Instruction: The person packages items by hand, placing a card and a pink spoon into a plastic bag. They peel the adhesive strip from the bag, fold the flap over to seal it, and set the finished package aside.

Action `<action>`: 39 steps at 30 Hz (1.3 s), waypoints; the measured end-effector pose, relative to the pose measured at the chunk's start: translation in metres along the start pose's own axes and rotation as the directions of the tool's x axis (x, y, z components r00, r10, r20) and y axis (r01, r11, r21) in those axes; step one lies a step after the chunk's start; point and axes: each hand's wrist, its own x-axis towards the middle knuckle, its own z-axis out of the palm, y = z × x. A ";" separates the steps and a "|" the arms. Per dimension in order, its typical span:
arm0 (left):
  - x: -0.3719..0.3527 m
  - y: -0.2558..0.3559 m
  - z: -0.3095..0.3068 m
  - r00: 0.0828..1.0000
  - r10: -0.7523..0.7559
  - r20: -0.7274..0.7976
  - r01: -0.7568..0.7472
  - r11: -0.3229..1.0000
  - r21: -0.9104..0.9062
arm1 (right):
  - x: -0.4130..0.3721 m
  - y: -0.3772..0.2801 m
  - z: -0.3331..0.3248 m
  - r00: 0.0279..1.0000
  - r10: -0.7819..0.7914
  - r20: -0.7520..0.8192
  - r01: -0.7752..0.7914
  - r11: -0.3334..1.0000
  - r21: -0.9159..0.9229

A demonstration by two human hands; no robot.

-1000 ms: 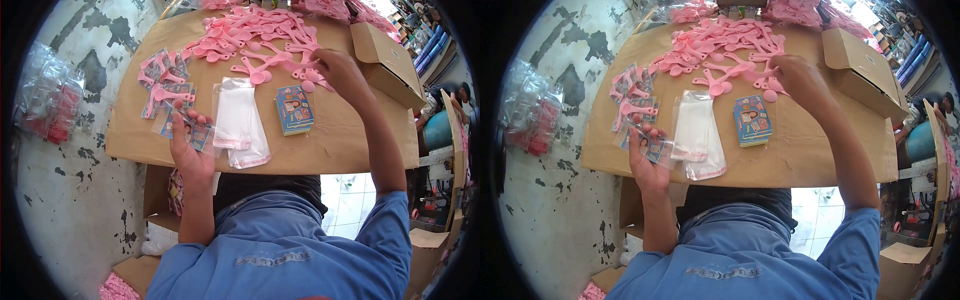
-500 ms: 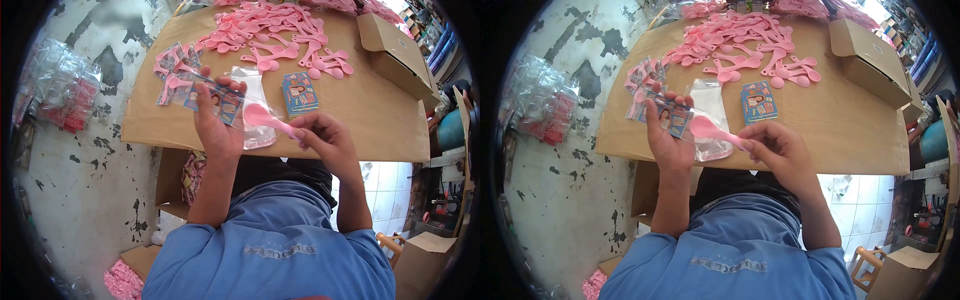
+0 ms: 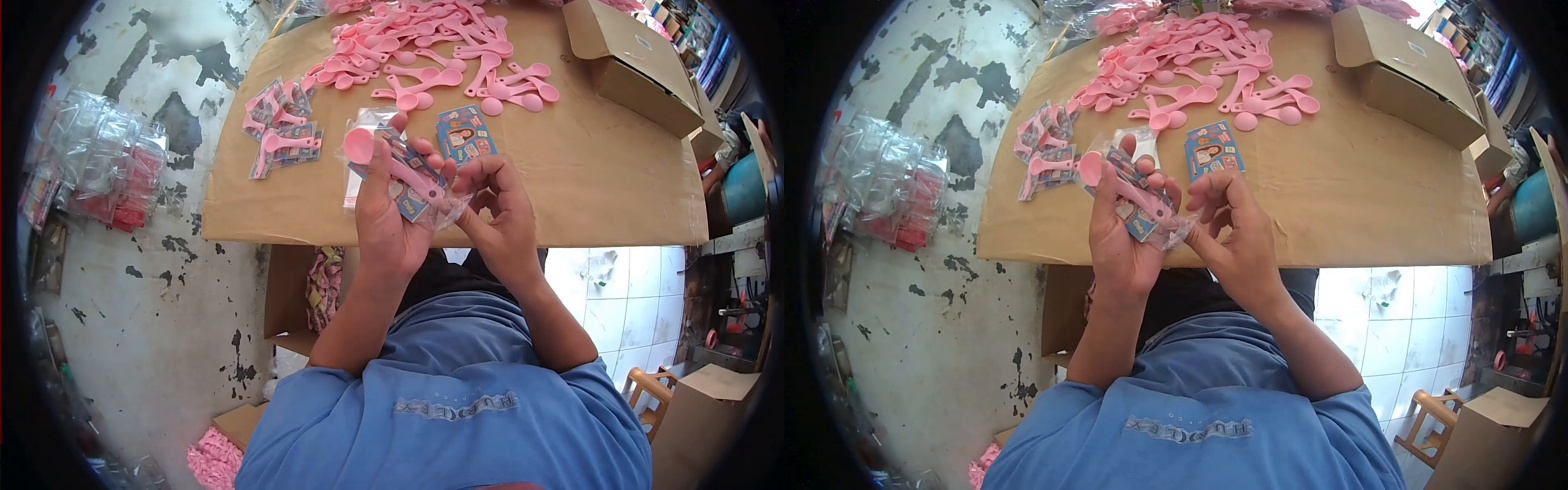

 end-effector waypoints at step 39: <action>0.029 0.035 -0.012 0.963 -0.188 0.191 0.059 0.845 0.532 | 0.047 -0.022 -0.013 0.992 -0.067 0.111 0.076 0.993 -0.085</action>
